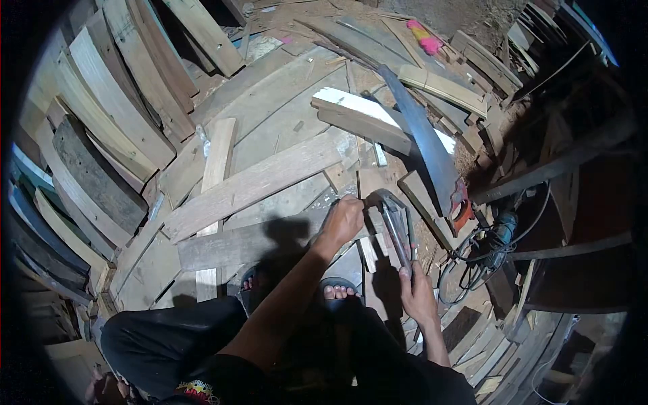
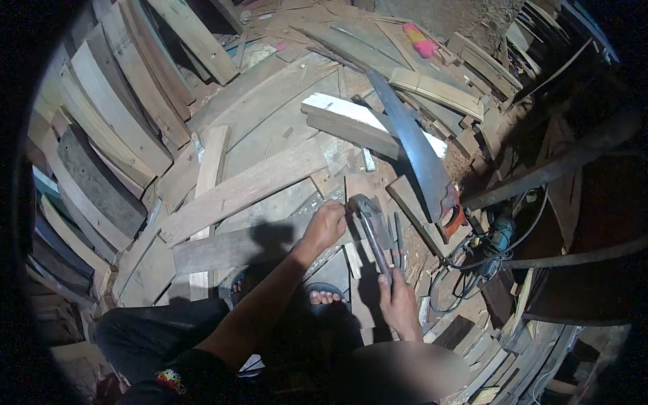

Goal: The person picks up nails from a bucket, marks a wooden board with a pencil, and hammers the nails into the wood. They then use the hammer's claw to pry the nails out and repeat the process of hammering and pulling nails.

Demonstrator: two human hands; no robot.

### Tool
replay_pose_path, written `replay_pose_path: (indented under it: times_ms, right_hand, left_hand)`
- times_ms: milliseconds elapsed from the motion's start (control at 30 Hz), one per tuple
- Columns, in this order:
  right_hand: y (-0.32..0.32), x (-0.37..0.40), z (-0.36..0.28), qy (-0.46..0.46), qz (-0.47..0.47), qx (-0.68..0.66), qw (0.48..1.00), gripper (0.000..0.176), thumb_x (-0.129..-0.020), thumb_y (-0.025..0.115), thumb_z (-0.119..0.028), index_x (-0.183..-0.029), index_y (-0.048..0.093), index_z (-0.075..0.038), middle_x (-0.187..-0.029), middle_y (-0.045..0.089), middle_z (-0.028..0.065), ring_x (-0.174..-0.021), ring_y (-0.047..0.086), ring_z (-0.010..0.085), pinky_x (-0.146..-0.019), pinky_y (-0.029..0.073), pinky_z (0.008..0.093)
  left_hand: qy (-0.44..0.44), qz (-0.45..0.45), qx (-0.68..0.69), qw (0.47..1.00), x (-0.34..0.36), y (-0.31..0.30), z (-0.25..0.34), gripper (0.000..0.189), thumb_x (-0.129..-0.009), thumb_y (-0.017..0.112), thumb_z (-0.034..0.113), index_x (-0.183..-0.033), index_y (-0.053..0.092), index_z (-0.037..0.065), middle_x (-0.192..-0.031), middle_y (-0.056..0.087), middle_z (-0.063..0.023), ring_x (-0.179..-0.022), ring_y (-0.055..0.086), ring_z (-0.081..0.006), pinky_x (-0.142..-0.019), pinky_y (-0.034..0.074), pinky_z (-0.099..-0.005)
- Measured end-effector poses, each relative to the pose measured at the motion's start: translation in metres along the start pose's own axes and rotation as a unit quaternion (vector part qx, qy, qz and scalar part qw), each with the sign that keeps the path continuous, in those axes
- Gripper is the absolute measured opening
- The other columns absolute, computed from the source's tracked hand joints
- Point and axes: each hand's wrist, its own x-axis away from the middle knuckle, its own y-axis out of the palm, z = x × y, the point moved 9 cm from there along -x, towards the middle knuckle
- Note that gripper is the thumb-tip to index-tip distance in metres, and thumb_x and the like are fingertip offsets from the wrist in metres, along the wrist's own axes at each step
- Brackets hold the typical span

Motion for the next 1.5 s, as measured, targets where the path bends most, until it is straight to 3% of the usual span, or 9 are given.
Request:
replay_pose_path:
  times_ms: [267,467,700,800,933,1067,1200,1333,1500]
  right_hand:
    - [-0.01,0.007,-0.015,-0.054,0.093,0.044,0.993,0.029,-0.112,0.055,-0.027,-0.108,0.057,0.001,-0.078,0.065,0.0318,-0.08,0.069,0.0539,-0.066,0.048,0.0572]
    - [-0.002,0.002,-0.004,-0.027,0.032,0.055,0.998,0.028,-0.112,0.055,-0.026,-0.111,0.057,0.002,-0.073,0.064,0.0305,-0.073,0.068,0.0534,-0.062,0.048,0.055]
    - [-0.01,0.011,-0.015,-0.076,0.102,-0.014,0.992,0.026,-0.113,0.055,-0.026,-0.111,0.056,0.0,-0.071,0.06,0.027,-0.065,0.063,0.0512,-0.058,0.044,0.0525]
    - [-0.004,0.012,-0.006,-0.076,0.102,0.056,0.99,0.026,-0.113,0.054,-0.025,-0.112,0.056,0.0,-0.074,0.063,0.0286,-0.069,0.066,0.052,-0.058,0.045,0.0533]
    - [0.009,0.005,0.013,-0.016,-0.002,0.072,0.997,0.026,-0.113,0.055,-0.023,-0.117,0.058,0.002,-0.075,0.065,0.0313,-0.074,0.07,0.0518,-0.059,0.048,0.0551]
    - [0.009,0.017,0.017,0.003,0.018,0.035,0.999,0.031,-0.112,0.054,-0.024,-0.127,0.059,0.003,-0.069,0.062,0.0267,-0.063,0.068,0.0465,-0.057,0.046,0.0525]
    - [-0.006,0.018,-0.012,-0.077,0.106,0.011,0.991,0.027,-0.112,0.054,-0.023,-0.116,0.059,0.003,-0.068,0.059,0.0251,-0.059,0.064,0.0432,-0.056,0.043,0.0519]
    - [0.003,0.008,-0.003,-0.011,0.037,0.035,0.999,0.03,-0.115,0.05,-0.03,-0.117,0.058,-0.001,-0.073,0.06,0.0257,-0.067,0.059,0.0467,-0.064,0.046,0.0536]
    - [0.001,0.006,-0.012,0.037,0.007,0.039,0.999,0.026,-0.114,0.052,-0.024,-0.112,0.058,0.001,-0.076,0.06,0.0233,-0.068,0.061,0.0379,-0.065,0.045,0.0508]
  left_hand:
    - [-0.011,0.01,0.006,1.0,0.005,0.005,-0.006,0.001,-0.08,0.063,-0.005,-0.079,0.064,-0.005,-0.083,0.065,-0.0261,-0.089,0.064,-0.0464,-0.084,0.054,-0.0524]
    - [-0.024,-0.029,-0.034,0.999,0.003,0.004,-0.006,0.01,-0.083,0.059,-0.002,-0.085,0.069,-0.005,-0.091,0.071,-0.0229,-0.099,0.067,-0.0427,-0.09,0.056,-0.0515]
    - [0.024,0.027,0.012,0.999,0.001,-0.003,0.004,0.006,-0.08,0.061,-0.007,-0.084,0.066,-0.005,-0.081,0.064,-0.0246,-0.085,0.063,-0.0451,-0.08,0.053,-0.0524]
    - [0.018,0.02,-0.004,1.0,0.003,-0.001,0.001,0.005,-0.081,0.062,-0.007,-0.083,0.065,-0.004,-0.081,0.064,-0.0245,-0.084,0.063,-0.0453,-0.081,0.053,-0.0522]
    - [0.033,0.05,0.02,0.998,0.001,-0.006,0.005,0.007,-0.082,0.064,-0.006,-0.078,0.061,-0.003,-0.08,0.063,-0.023,-0.084,0.063,-0.0452,-0.082,0.053,-0.0516]
    - [0.024,0.043,0.023,0.999,0.002,-0.003,0.003,0.007,-0.082,0.064,-0.007,-0.078,0.06,-0.003,-0.081,0.063,-0.0227,-0.085,0.063,-0.0449,-0.084,0.053,-0.0514]
    - [0.031,0.024,0.008,0.999,0.003,-0.001,0.001,0.004,-0.079,0.064,-0.007,-0.082,0.065,-0.005,-0.084,0.065,-0.0225,-0.09,0.064,-0.0442,-0.086,0.054,-0.0513]
    - [0.006,0.011,-0.011,1.0,0.005,0.002,-0.004,0.011,-0.075,0.066,-0.006,-0.085,0.069,-0.006,-0.086,0.067,-0.0226,-0.093,0.065,-0.0435,-0.087,0.055,-0.0511]
    - [-0.007,0.003,-0.024,1.0,0.003,0.002,-0.008,0.008,-0.077,0.069,0.0,-0.084,0.07,-0.004,-0.089,0.069,-0.0196,-0.097,0.066,-0.0398,-0.089,0.056,-0.0482]
